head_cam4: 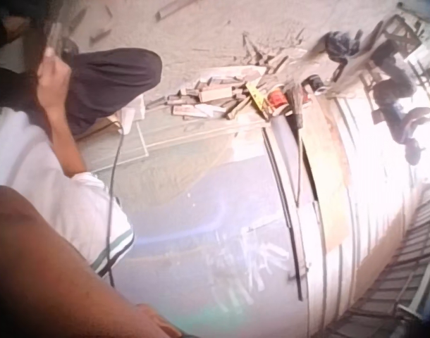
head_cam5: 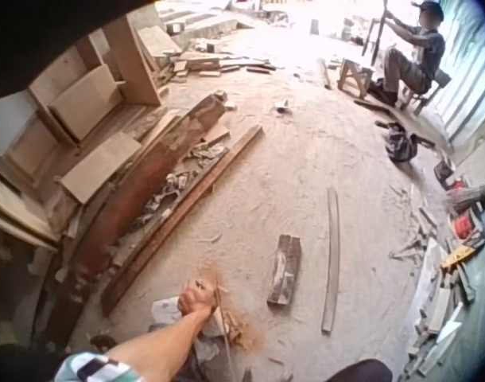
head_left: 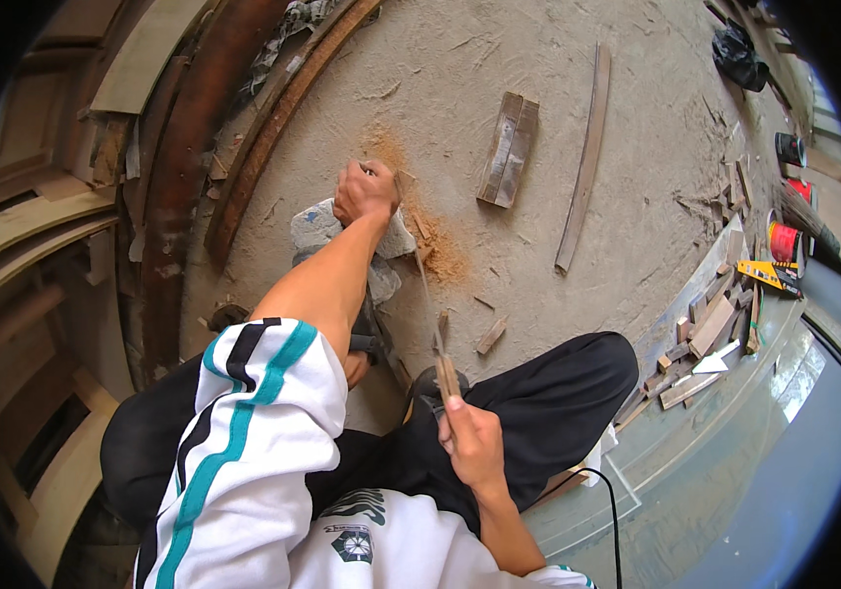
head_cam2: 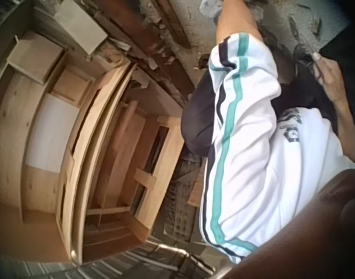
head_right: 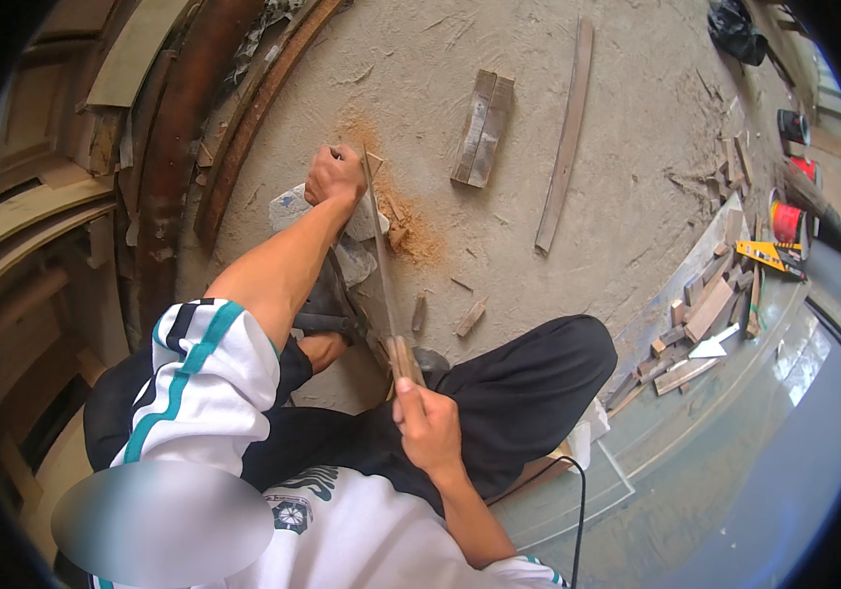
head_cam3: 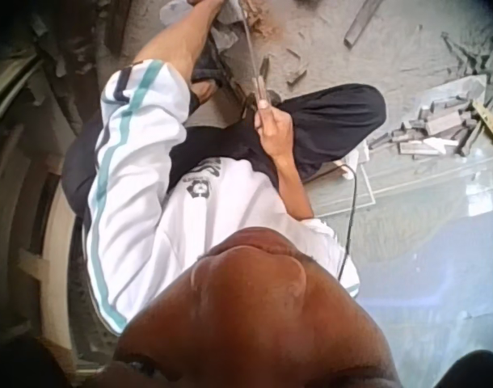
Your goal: The person sits on the floor and uses a hand saw to cut a small piece of wood held against a stone block. Sawdust accumulates as the person continues sawing the same piece throughout the clip.
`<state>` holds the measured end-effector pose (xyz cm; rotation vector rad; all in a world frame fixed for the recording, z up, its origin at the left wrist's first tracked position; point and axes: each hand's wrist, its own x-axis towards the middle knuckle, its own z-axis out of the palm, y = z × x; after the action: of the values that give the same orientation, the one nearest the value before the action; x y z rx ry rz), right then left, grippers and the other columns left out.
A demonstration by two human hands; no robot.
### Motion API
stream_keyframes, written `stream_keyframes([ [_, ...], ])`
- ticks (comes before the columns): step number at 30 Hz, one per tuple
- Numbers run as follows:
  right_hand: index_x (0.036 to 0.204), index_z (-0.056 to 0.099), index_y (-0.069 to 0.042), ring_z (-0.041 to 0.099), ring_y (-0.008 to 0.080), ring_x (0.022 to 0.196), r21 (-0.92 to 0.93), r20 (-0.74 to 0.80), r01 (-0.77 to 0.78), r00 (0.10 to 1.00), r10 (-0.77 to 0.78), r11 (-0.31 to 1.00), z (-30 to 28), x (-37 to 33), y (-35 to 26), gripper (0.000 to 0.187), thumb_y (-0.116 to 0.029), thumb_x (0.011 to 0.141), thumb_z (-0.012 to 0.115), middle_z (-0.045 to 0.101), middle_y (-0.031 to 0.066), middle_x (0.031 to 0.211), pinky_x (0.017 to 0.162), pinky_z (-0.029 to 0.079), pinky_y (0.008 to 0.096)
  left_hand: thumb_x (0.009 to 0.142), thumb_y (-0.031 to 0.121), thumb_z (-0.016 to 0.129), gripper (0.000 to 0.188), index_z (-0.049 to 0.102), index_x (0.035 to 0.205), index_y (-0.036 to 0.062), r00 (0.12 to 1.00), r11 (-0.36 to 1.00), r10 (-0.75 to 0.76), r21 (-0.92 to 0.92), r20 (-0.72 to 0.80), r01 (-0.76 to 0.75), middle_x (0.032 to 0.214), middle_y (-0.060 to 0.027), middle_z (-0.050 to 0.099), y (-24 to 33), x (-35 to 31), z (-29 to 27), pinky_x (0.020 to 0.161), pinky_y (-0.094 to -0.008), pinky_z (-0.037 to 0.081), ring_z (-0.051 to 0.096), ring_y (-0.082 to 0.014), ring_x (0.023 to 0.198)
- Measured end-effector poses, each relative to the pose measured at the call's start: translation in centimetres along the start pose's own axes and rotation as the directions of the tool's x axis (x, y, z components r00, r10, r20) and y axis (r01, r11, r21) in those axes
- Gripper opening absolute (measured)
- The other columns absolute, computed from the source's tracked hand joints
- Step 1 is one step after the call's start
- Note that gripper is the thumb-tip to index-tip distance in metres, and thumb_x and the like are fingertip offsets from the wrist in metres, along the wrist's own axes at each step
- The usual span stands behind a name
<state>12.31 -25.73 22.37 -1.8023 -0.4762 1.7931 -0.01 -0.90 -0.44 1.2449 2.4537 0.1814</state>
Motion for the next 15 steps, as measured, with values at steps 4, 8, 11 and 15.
stream_keyframes([
  [4,0.058,0.052,-0.004,0.042,0.0105,0.046,-0.094,-0.007,0.047,0.999,-0.048,0.994,-0.6,3.0,0.3,0.059,-0.042,0.103,0.045,0.045,0.0011,0.049,0.047,0.032,0.0274,0.088,0.037,0.048,0.036,0.066,0.099,0.0087,1.0,1.0,-0.017,0.018,-0.005,0.017,0.107,-0.0154,0.067,0.1,-0.1,0.5,0.085,-0.0491,0.048,0.064,-0.0384,0.1],
  [8,0.058,0.052,-0.004,0.043,0.0106,0.046,-0.144,-0.043,0.108,0.992,-0.115,0.984,1.2,6.6,0.4,0.06,-0.044,0.102,0.045,0.045,0.0011,0.049,0.048,0.032,0.0274,0.087,0.037,0.048,0.036,0.066,0.099,0.0086,1.0,1.0,-0.025,0.005,0.004,0.025,0.107,-0.0153,0.067,-0.6,0.4,0.6,0.085,-0.0492,0.048,0.063,-0.0381,0.1],
  [11,0.059,0.052,-0.004,0.043,0.0109,0.045,-0.086,-0.051,0.049,0.997,-0.054,0.995,1.3,4.5,-2.0,0.06,-0.044,0.102,0.045,0.045,0.0016,0.049,0.047,0.032,0.028,0.087,0.037,0.048,0.035,0.066,0.098,0.0084,1.0,1.0,-0.021,-0.007,-0.009,0.021,0.106,-0.0151,0.067,-0.8,0.1,0.7,0.085,-0.0491,0.048,0.063,-0.0376,0.102],
  [15,0.06,0.053,-0.001,0.047,0.0136,0.047,-0.024,-0.054,-0.072,0.996,0.071,0.997,1.0,-0.9,-0.6,0.057,-0.039,0.102,0.047,0.047,0.0052,0.049,0.048,0.036,0.032,0.087,0.037,0.048,0.035,0.066,0.097,0.0083,0.999,1.0,-0.012,-0.024,-0.037,0.011,0.105,-0.0148,0.067,-0.3,0.1,0.5,0.085,-0.0493,0.048,0.062,-0.0369,0.103],
])
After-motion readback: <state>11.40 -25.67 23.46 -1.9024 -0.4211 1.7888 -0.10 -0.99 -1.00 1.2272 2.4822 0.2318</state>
